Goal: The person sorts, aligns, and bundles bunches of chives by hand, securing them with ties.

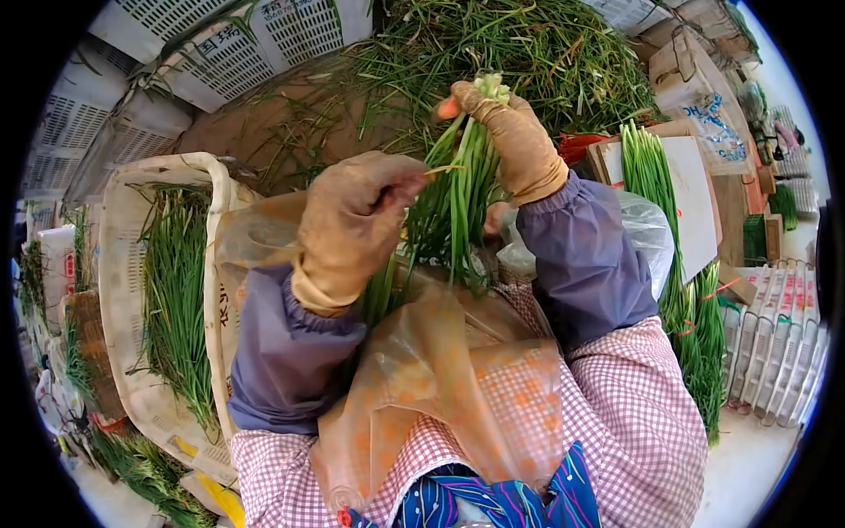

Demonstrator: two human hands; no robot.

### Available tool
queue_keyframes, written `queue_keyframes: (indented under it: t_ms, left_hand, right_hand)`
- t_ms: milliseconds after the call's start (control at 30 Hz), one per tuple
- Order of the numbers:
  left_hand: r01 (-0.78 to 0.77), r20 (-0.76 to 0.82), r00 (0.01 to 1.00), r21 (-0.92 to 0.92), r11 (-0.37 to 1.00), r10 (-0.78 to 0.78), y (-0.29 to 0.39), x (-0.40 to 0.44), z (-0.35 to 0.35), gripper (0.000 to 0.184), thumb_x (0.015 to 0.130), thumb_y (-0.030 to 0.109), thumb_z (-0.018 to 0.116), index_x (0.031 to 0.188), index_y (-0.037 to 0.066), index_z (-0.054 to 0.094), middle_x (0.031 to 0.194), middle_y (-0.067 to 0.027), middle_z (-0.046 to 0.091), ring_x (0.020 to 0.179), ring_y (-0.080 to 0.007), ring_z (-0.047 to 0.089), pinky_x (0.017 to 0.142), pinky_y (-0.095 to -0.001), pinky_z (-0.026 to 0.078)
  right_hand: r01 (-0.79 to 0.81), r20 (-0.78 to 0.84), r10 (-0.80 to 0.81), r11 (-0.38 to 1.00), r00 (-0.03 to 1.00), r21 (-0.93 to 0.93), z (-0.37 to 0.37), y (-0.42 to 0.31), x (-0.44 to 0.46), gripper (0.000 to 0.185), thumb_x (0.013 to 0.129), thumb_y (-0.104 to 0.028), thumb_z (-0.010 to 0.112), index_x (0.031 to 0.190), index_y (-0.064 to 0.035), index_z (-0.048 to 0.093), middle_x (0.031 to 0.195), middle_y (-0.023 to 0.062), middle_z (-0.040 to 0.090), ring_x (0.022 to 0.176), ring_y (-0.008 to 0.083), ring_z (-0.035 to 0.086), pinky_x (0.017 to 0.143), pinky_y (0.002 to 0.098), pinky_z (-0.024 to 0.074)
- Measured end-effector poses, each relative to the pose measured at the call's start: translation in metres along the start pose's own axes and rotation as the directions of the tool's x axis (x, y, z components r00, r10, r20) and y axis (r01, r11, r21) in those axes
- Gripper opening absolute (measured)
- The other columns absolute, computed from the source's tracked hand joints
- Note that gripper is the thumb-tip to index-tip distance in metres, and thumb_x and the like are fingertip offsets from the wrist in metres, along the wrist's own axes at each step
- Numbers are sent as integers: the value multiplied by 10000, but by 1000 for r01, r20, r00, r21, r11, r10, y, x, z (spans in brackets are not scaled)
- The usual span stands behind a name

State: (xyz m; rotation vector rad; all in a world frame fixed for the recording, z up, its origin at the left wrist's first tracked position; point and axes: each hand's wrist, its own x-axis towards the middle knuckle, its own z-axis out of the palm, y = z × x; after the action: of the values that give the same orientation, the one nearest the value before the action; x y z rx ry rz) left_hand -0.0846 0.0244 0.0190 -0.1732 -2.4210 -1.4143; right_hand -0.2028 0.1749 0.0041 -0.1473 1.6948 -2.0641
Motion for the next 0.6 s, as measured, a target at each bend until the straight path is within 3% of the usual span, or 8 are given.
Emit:
queue_keyframes:
  t_ms: [200, 233, 300, 333, 367, 433, 500, 600]
  left_hand:
    - [180, -246, 927, -371, 911, -283, -3, -2, -42, 136, 897, 150, 580, 920, 71, 689, 676, 7, 613, 574, -55, 498, 527, -178, 386]
    - [222, -260, 904, -390, 894, -338, -9, 0, -64, 248, 925, 201, 537, 1095, 41, 622, 839, -48, 642, 718, -96, 566, 650, -213, 444]
    - [240, -463, 811, -293, 926, -357, -25, 14, -86, 416, 922, 257, 531, 1256, 13, 490, 1074, -145, 600, 942, -223, 588, 826, -320, 452]
    - [192, -461, 887, 399, 897, 15, -44, 8, -99, 486, 909, 276, 544, 1298, 8, 430, 1158, -190, 543, 1026, -294, 545, 888, -364, 416]
    - [63, -205, 934, 901, 430, 293, -54, 2, -107, 563, 896, 295, 556, 1340, 3, 369, 1242, -234, 486, 1110, -364, 503, 949, -408, 380]
    - [73, -221, 934, 888, 455, 281, -49, 1, -106, 515, 854, 339, 600, 1224, -3, 493, 1177, -231, 533, 1041, -382, 530, 926, -441, 381]
    - [119, -46, 992, 656, 745, -118, -49, -13, -105, 393, 833, 345, 624, 1028, 4, 609, 1072, -186, 601, 964, -343, 574, 861, -424, 419]
    - [-9, 149, 981, 683, 730, -127, -49, -35, -84, 397, 822, 395, 617, 828, -2, 641, 916, -161, 644, 876, -329, 602, 783, -410, 447]
  right_hand:
    - [74, -114, -58, 988, 992, 137, -51, 20, 31, 169, 885, -217, 602, 910, -50, 597, 743, 13, 626, 648, 99, 562, 588, 237, 476]
    - [128, -125, -118, 989, 985, 79, -58, 23, 34, 164, 887, -210, 599, 895, -46, 594, 734, 18, 621, 668, 103, 569, 628, 238, 478]
    - [199, -145, -189, 978, 971, 58, -58, 14, 27, 157, 893, -200, 589, 876, -44, 590, 741, 21, 610, 688, 110, 567, 694, 235, 468]
    - [246, -115, -232, 961, 966, 126, -62, 14, 28, 152, 893, -186, 582, 874, -35, 585, 763, 35, 609, 653, 125, 562, 650, 254, 482]
    - [105, 236, -178, 951, 955, 291, -74, 10, 22, 161, 891, -178, 582, 892, -17, 582, 775, 51, 608, 589, 140, 554, 578, 288, 493]
    - [46, 201, -60, 996, 978, 75, -69, -1, 11, 182, 889, -177, 581, 911, 3, 583, 771, 68, 612, 506, 141, 532, 470, 293, 476]
    - [-4, 357, 151, 925, 922, -379, -63, -6, 3, 177, 883, -169, 584, 912, 5, 597, 776, 76, 621, 458, 122, 508, 405, 266, 440]
    - [-223, 380, 444, 836, 811, -502, -40, 38, -8, 205, 839, -219, 647, 929, -35, 658, 664, -3, 585, 483, 68, 469, 415, 209, 366]
